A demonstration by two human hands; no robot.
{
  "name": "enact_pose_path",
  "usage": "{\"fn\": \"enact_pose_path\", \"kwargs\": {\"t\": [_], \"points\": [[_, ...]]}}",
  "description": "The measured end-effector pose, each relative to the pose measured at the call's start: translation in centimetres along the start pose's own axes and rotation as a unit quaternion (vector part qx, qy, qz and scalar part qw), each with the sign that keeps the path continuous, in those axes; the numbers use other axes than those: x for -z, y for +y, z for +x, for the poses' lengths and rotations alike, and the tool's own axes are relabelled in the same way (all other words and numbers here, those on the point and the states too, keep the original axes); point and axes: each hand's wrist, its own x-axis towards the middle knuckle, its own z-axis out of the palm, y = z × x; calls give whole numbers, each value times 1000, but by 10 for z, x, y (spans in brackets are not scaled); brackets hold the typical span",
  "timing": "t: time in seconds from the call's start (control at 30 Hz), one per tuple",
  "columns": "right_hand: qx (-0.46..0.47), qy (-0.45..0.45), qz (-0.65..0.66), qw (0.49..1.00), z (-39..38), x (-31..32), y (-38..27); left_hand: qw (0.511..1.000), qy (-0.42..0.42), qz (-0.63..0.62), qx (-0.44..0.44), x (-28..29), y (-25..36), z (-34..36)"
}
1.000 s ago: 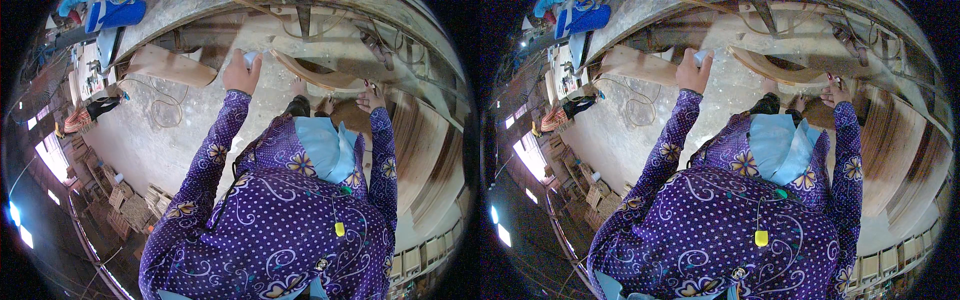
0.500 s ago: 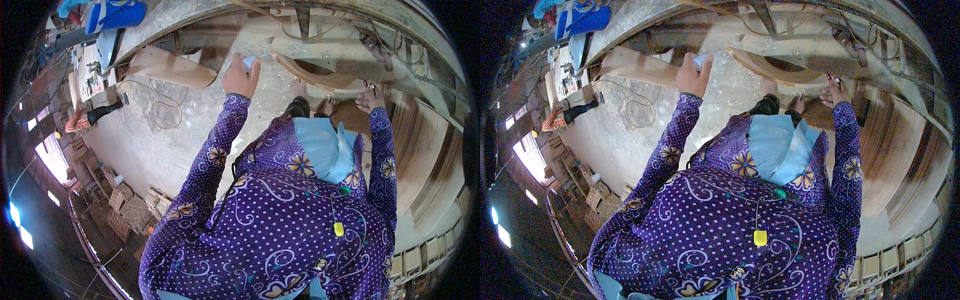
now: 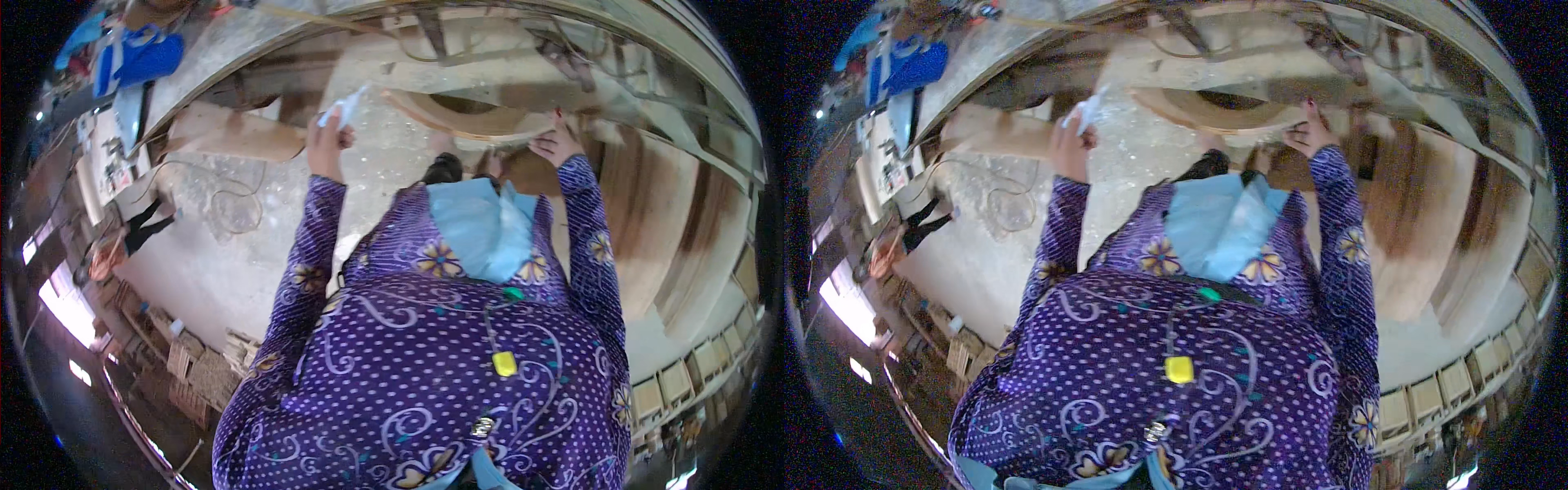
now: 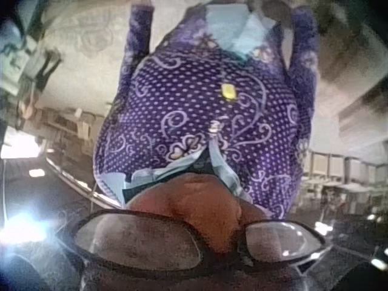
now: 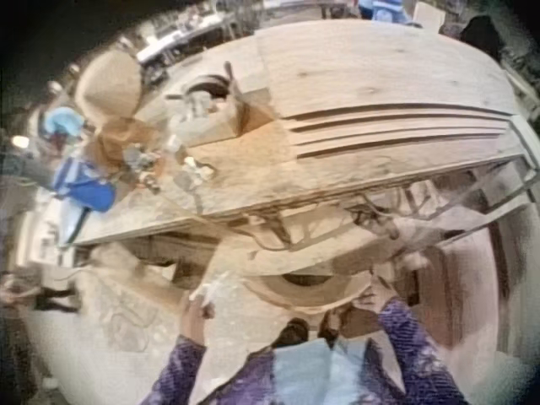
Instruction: Applying glue and sanding curved wooden components in a workshop.
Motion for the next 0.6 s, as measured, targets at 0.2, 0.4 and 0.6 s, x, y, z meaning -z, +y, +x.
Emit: {"fn": "enact_pose_path", "kwargs": {"t": [0.2, 0.4, 0.6], "points": [[-2, -42, 120, 992, 9, 25, 15, 988, -92, -110, 62, -3, 8, 1], [37, -41, 119, 991, 0, 22, 11, 968, -169, -167, 77, -14, 17, 3], [31, -49, 136, 989, -10, 14, 3, 948, -271, -167, 8, -33, 46, 3]]}}
